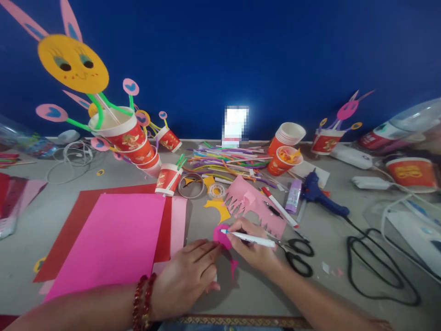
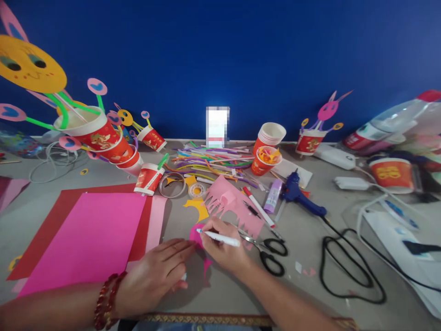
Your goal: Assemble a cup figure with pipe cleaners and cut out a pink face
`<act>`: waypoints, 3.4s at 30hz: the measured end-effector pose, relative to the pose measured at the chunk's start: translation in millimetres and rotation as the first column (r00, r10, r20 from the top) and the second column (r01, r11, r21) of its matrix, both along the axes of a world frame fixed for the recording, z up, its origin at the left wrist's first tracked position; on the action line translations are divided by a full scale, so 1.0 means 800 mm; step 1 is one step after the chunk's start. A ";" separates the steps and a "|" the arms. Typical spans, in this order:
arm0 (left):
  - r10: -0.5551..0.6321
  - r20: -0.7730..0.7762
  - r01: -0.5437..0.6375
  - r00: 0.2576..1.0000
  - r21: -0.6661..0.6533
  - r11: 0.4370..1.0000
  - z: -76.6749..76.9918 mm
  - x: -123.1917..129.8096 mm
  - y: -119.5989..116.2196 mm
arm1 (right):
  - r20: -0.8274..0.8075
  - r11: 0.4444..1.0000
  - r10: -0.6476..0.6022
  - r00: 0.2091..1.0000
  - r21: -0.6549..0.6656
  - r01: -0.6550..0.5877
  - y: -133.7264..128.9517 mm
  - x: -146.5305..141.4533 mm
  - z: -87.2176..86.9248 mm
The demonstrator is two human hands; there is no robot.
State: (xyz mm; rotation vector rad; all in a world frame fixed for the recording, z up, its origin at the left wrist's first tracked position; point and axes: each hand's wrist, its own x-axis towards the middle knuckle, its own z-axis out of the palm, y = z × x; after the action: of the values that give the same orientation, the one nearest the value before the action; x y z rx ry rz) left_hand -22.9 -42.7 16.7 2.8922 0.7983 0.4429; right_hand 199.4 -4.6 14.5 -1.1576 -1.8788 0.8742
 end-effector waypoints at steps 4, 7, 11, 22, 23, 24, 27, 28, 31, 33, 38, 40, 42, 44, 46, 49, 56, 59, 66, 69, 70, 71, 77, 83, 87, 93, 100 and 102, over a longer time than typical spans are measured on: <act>-0.018 0.005 0.018 1.000 0.003 1.000 0.004 -0.002 0.001 | 0.003 0.999 0.033 0.999 -0.017 -0.032 0.000 0.001 -0.001; -0.016 0.008 0.016 1.000 -0.017 1.000 0.005 -0.002 0.002 | 0.030 0.999 0.046 0.998 0.011 -0.046 -0.001 0.001 -0.002; -0.025 -0.007 0.025 1.000 -0.008 1.000 0.005 -0.003 0.003 | 0.062 0.998 0.043 0.997 0.032 -0.045 -0.001 0.000 -0.003; -0.017 -0.035 0.018 0.999 0.034 0.999 0.007 -0.003 0.001 | 0.075 0.997 0.063 0.995 0.045 -0.066 -0.001 0.001 -0.006; -0.017 -0.036 0.018 0.999 0.037 0.999 0.008 -0.003 0.001 | 0.077 0.997 0.060 0.995 0.048 -0.064 -0.001 0.001 -0.006; -0.017 -0.038 0.018 0.999 0.039 0.999 0.008 -0.003 0.001 | 0.080 0.997 0.057 0.995 0.052 -0.061 -0.001 0.001 -0.006; -0.010 -0.020 0.010 1.000 0.036 0.999 0.008 -0.002 0.002 | 0.088 0.997 0.052 0.995 0.052 -0.057 -0.001 0.001 -0.006; -0.007 -0.013 0.007 1.000 0.032 0.999 0.008 -0.002 0.002 | 0.089 0.997 0.054 0.995 0.049 -0.058 -0.001 0.001 -0.006; -0.011 -0.008 0.011 1.000 0.025 1.000 0.007 -0.002 0.001 | 0.094 0.997 0.055 0.994 0.043 -0.060 -0.001 0.001 -0.004; -0.013 -0.008 0.013 1.000 0.020 1.000 0.006 -0.003 0.001 | 0.095 0.997 0.057 0.994 0.041 -0.061 -0.001 0.001 -0.004; -0.012 -0.017 0.012 1.000 0.017 1.000 0.004 -0.003 0.001 | 0.085 0.997 0.064 0.994 0.044 -0.068 -0.001 0.001 -0.004; -0.006 -0.011 0.007 1.000 0.019 1.000 0.004 -0.002 0.001 | 0.082 0.996 0.066 0.994 0.047 -0.070 -0.001 0.001 -0.004; -0.006 -0.001 0.006 1.000 0.022 1.000 0.005 -0.002 0.001 | 0.082 0.997 0.066 0.994 0.043 -0.070 -0.001 0.001 -0.003; -0.009 -0.001 0.009 1.000 0.027 1.000 0.005 -0.002 0.001 | 0.089 0.996 0.067 0.994 0.045 -0.071 -0.001 0.001 -0.002; -0.008 -0.006 0.008 1.000 0.024 1.000 0.005 -0.001 0.001 | 0.096 0.996 0.066 0.993 0.054 -0.072 -0.001 0.001 -0.003; -0.004 -0.009 0.005 1.000 0.014 1.000 0.006 -0.001 0.000 | 0.097 0.996 0.064 0.993 0.063 -0.070 -0.001 0.001 -0.004; -0.007 -0.011 0.007 1.000 0.015 1.000 0.005 -0.002 0.000 | 0.098 0.996 0.068 0.993 0.057 -0.074 -0.001 0.001 -0.003; -0.001 0.004 0.001 1.000 0.020 1.000 0.005 -0.003 0.000 | 0.101 0.995 0.065 0.993 0.067 -0.072 -0.001 0.000 -0.002; 0.000 0.015 -0.001 1.000 0.030 1.000 0.006 -0.002 0.000 | 0.088 0.997 0.071 0.994 0.036 -0.074 -0.001 0.000 -0.001; 0.002 0.013 -0.003 1.000 0.031 1.000 0.006 -0.001 0.001 | 0.099 0.997 0.068 0.993 0.041 -0.072 0.000 -0.001 -0.002; 0.003 0.017 -0.003 1.000 0.034 0.999 0.006 -0.001 0.001 | 0.103 0.996 0.070 0.992 0.046 -0.075 0.000 -0.001 -0.002; 0.004 0.019 -0.005 1.000 0.035 0.999 0.006 -0.001 0.001 | 0.107 0.996 0.072 0.992 0.050 -0.077 0.000 -0.001 -0.001; -0.001 0.009 0.000 1.000 0.014 1.000 0.006 -0.003 0.000 | 0.117 0.995 0.078 0.990 0.057 -0.085 0.001 -0.002 0.000; -0.004 -0.003 0.004 1.000 0.025 1.000 0.005 -0.003 0.001 | 0.116 0.992 0.089 0.989 0.082 -0.099 0.001 -0.002 0.001; -0.001 0.009 0.000 1.000 0.030 1.000 0.007 -0.001 0.001 | 0.106 0.992 0.094 0.990 0.077 -0.102 0.001 -0.002 0.001; 0.002 0.030 -0.004 1.000 0.044 0.999 0.011 0.000 0.002 | 0.090 0.992 0.108 0.990 0.059 -0.114 0.001 -0.002 0.002; 0.001 0.025 -0.001 1.000 0.029 1.000 0.008 -0.001 0.001 | 0.096 0.991 0.101 0.990 0.074 -0.108 0.000 -0.003 0.002; 0.004 0.029 -0.004 1.000 0.024 1.000 0.007 -0.001 0.001 | 0.101 0.992 0.097 0.990 0.073 -0.104 0.001 -0.004 0.003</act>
State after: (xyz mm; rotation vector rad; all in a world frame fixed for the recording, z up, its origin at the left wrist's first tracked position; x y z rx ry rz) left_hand -23.4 -42.2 22.6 2.8993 0.8001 0.4973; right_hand 196.4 -4.1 16.9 -1.0826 -2.0473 0.8037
